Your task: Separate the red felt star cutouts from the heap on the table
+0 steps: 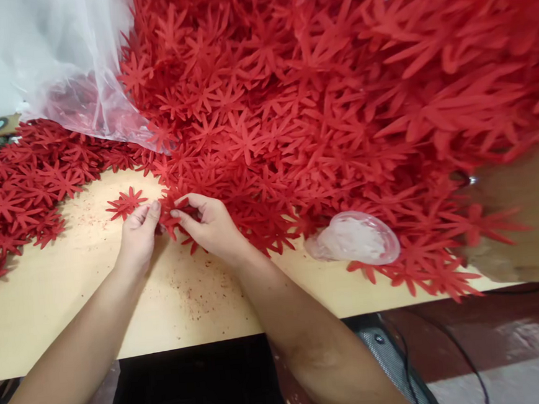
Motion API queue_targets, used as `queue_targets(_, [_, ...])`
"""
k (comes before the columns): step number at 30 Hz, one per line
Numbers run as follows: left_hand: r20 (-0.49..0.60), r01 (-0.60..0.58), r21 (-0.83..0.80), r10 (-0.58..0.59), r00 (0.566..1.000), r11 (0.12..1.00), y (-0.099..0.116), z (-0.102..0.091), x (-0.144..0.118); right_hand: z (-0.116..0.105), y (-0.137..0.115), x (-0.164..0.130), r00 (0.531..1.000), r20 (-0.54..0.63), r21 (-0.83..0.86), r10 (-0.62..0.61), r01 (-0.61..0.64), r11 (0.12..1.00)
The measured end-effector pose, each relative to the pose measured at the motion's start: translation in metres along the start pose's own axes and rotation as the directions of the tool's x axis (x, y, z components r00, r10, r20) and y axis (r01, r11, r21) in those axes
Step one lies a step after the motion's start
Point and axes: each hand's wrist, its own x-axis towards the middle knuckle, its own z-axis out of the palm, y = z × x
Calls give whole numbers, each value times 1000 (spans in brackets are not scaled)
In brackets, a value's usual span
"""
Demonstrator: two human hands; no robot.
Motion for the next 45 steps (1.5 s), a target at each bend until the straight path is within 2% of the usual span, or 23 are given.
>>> queue_targets(3, [-11,-29,4,29,1000,1000,0,-2,2,-8,3,7,990,-138,8,-10,11,1000])
queue_targets(7, [-53,-45,20,46,998,999,2,-4,5,-22,3,13,948,-317,4,-17,19,1000])
queue_targets(9, [-50,-61,28,62,997,998,1,-5,6,-25,1,14,941,-336,-19,-32,27,999])
queue_targets(13, [-30,-108,23,109,994,994,-4,-4,5,-24,-4,12,952,-303,-126,-52,14,992])
queue_targets(19, [-39,-63,62,66,997,996,-2,-1,5,-23,-3,11,934,-340,-154,-106,56,986])
queue_targets(23, [-38,-69,105,74,997,992,-1,-2,4,-23,4,14,950,-261,-120,-173,146,982])
queue_targets(27, [-30,-172,217,183,983,961,-7,-7,5,-23,8,13,973,-192,-110,-130,110,988])
queue_targets(29, [-46,-289,323,320,946,901,-10,-9,6,-21,7,11,978,-182,-108,-103,84,991])
queue_targets(31, [-29,-409,426,464,885,807,-12,-12,5,-18,5,8,981,-164,-118,-107,88,989])
queue_targets(32, [4,-454,460,510,860,763,-12,-12,5,-16,3,7,983,-140,-129,-118,100,987])
queue_targets(34, [94,-506,484,532,842,714,-10,-13,2,-12,0,5,987,-69,-179,-147,133,975])
queue_targets(37, [171,-512,455,492,853,729,-5,-10,-2,-9,-5,2,983,25,-306,-183,181,935])
queue_targets(39, [151,-487,431,472,869,760,-3,-7,-4,-8,-6,1,981,48,-347,-187,192,918])
queue_targets(41, [100,-432,378,428,898,819,-1,-4,-5,-8,-6,1,987,64,-291,-145,158,944])
queue_targets(45, [-32,-245,163,253,967,956,0,-5,0,-9,-7,2,994,102,-128,-30,43,991])
